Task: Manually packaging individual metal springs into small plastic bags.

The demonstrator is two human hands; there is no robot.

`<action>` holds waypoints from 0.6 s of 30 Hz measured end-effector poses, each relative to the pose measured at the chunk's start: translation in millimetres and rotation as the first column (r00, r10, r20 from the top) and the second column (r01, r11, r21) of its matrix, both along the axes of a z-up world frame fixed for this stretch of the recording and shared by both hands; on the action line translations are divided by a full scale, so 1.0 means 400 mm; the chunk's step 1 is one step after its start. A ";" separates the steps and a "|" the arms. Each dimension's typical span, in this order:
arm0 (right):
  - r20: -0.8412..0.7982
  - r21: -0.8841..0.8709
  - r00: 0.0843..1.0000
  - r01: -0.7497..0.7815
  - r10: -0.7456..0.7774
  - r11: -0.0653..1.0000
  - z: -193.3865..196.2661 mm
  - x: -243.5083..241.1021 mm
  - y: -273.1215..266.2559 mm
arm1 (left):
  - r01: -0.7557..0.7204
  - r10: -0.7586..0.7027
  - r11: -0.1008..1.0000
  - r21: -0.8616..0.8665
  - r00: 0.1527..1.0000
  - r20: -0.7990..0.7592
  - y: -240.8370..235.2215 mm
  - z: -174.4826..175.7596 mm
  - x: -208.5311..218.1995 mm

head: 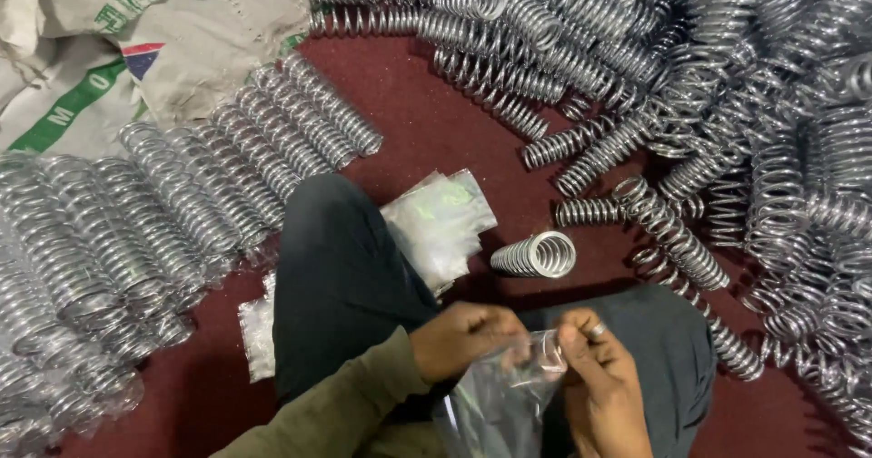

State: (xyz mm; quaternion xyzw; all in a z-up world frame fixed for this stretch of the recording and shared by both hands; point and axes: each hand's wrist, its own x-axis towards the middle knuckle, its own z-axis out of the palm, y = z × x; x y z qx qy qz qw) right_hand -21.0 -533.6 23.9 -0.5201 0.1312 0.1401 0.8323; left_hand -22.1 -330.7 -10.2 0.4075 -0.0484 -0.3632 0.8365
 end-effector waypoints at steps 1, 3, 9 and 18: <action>-0.071 -0.119 0.996 -0.060 0.052 0.991 0.007 0.006 0.014 | -0.145 0.128 0.983 0.109 0.980 0.151 0.013 -0.001 0.020; -0.163 -0.229 0.981 -0.144 0.108 0.963 0.011 0.011 0.033 | -0.307 0.242 0.931 0.198 0.924 0.297 0.017 -0.007 0.044; 0.036 -0.071 0.999 -0.023 0.026 0.997 0.028 0.089 0.014 | -0.448 0.376 0.867 0.218 0.875 0.304 -0.020 0.013 0.097; 0.194 -0.700 0.952 -0.036 0.239 0.714 -0.023 0.259 0.004 | -0.615 0.508 0.713 0.336 0.784 0.358 -0.082 -0.035 0.218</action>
